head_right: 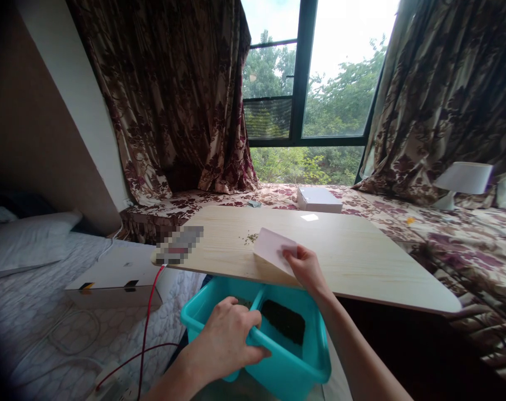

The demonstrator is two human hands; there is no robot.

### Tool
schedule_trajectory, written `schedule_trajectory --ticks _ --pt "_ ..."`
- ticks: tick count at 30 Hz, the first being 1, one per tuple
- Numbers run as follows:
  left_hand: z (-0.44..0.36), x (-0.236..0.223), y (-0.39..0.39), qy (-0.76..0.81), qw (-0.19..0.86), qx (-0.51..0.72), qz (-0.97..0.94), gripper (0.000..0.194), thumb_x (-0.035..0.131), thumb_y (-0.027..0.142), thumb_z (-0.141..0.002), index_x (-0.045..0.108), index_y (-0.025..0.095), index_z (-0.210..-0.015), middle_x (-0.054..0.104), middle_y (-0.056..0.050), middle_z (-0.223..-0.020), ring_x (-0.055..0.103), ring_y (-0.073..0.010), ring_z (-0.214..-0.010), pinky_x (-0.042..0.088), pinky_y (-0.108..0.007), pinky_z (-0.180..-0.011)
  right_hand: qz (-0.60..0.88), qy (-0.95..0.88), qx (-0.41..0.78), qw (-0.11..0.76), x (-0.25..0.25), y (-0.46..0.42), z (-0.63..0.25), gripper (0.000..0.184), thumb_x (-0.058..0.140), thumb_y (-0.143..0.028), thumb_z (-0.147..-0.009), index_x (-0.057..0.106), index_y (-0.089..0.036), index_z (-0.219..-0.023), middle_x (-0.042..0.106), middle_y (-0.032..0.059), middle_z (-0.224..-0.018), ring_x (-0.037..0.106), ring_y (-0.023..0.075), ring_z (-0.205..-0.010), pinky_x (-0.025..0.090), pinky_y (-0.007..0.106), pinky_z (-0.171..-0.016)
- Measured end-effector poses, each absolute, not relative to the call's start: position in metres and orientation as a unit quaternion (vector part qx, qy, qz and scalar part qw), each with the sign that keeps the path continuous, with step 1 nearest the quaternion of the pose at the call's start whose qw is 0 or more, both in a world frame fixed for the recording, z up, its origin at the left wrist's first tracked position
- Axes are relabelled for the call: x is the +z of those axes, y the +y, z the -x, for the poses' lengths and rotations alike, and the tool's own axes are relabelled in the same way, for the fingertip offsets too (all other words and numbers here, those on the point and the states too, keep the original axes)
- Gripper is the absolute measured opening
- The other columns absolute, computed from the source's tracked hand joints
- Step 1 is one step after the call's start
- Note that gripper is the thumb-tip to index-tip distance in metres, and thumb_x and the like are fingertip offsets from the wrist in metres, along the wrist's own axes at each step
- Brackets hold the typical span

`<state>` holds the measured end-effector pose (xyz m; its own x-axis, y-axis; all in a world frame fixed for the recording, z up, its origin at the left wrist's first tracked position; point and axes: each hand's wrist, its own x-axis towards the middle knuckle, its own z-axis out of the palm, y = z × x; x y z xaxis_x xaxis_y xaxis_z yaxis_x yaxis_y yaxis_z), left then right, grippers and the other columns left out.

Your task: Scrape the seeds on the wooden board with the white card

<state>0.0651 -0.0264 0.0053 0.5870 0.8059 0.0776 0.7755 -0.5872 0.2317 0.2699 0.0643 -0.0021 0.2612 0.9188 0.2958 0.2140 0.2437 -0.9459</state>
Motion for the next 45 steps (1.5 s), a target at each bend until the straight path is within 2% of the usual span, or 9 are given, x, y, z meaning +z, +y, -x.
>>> schedule_trajectory --ticks 6,11,17,20,35,41,45 --pt "-0.064 0.006 -0.026 0.449 0.082 0.091 -0.885 0.032 0.062 0.052 -0.070 0.064 0.022 -0.080 0.066 -0.002 -0.072 0.060 -0.0194 -0.075 0.037 -0.034 -0.089 0.497 -0.549 0.377 0.556 -0.003 0.044 -0.255 0.043 0.074 -0.051 -0.056 0.073 -0.016 -0.081 0.074 0.0087 -0.080 0.066 0.0219 -0.068 0.052 0.032 -0.059" --pt "-0.064 0.008 -0.026 0.450 0.085 0.090 -0.884 0.031 0.063 0.051 -0.069 0.065 0.022 -0.079 0.065 -0.002 -0.070 0.059 -0.0202 -0.075 0.040 -0.033 -0.085 0.474 -0.578 0.424 0.512 0.000 0.028 -0.251 0.038 0.072 -0.050 -0.061 0.072 -0.016 -0.078 0.074 0.0078 -0.079 0.066 0.0212 -0.068 0.053 0.031 -0.058" --pt "-0.064 0.007 -0.025 0.448 0.091 0.086 -0.885 0.031 0.062 0.052 -0.069 0.064 0.022 -0.079 0.065 -0.002 -0.071 0.060 -0.0193 -0.072 0.039 -0.034 -0.086 0.521 -0.523 0.315 0.596 0.002 0.055 -0.267 0.047 0.072 -0.053 -0.057 0.073 -0.015 -0.084 0.074 0.0097 -0.080 0.066 0.0224 -0.066 0.051 0.032 -0.056" --pt "-0.064 0.006 -0.024 0.448 0.094 0.080 -0.885 0.034 0.062 0.053 -0.069 0.064 0.022 -0.081 0.065 -0.002 -0.072 0.060 -0.0190 -0.072 0.039 -0.034 -0.087 0.537 -0.525 0.280 0.598 -0.002 0.070 -0.273 0.048 0.070 -0.053 -0.059 0.073 -0.014 -0.086 0.073 0.0100 -0.079 0.065 0.0220 -0.064 0.049 0.030 -0.053" --pt "-0.063 0.005 -0.024 0.451 0.092 0.078 -0.884 0.032 0.062 0.053 -0.070 0.064 0.022 -0.080 0.064 -0.002 -0.071 0.060 -0.0194 -0.072 0.039 -0.034 -0.087 0.529 -0.533 0.311 0.583 0.001 0.082 -0.258 0.040 0.071 -0.048 -0.058 0.072 -0.014 -0.078 0.073 0.0085 -0.075 0.063 0.0191 -0.062 0.048 0.030 -0.056" --pt "-0.062 0.006 -0.023 0.454 0.089 0.083 -0.883 0.032 0.061 0.053 -0.070 0.064 0.022 -0.081 0.065 -0.002 -0.071 0.059 -0.0202 -0.074 0.038 -0.034 -0.088 0.490 -0.544 0.396 0.554 0.001 0.066 -0.244 0.036 0.074 -0.045 -0.057 0.073 -0.016 -0.077 0.073 0.0070 -0.077 0.065 0.0197 -0.066 0.050 0.030 -0.060" --pt "-0.061 0.010 -0.024 0.457 0.096 0.085 -0.880 0.031 0.060 0.051 -0.070 0.065 0.023 -0.081 0.064 -0.003 -0.070 0.058 -0.0219 -0.077 0.040 -0.033 -0.081 0.460 -0.562 0.465 0.506 0.007 0.049 -0.237 0.033 0.076 -0.043 -0.058 0.073 -0.017 -0.076 0.074 0.0065 -0.078 0.066 0.0195 -0.068 0.051 0.029 -0.061"
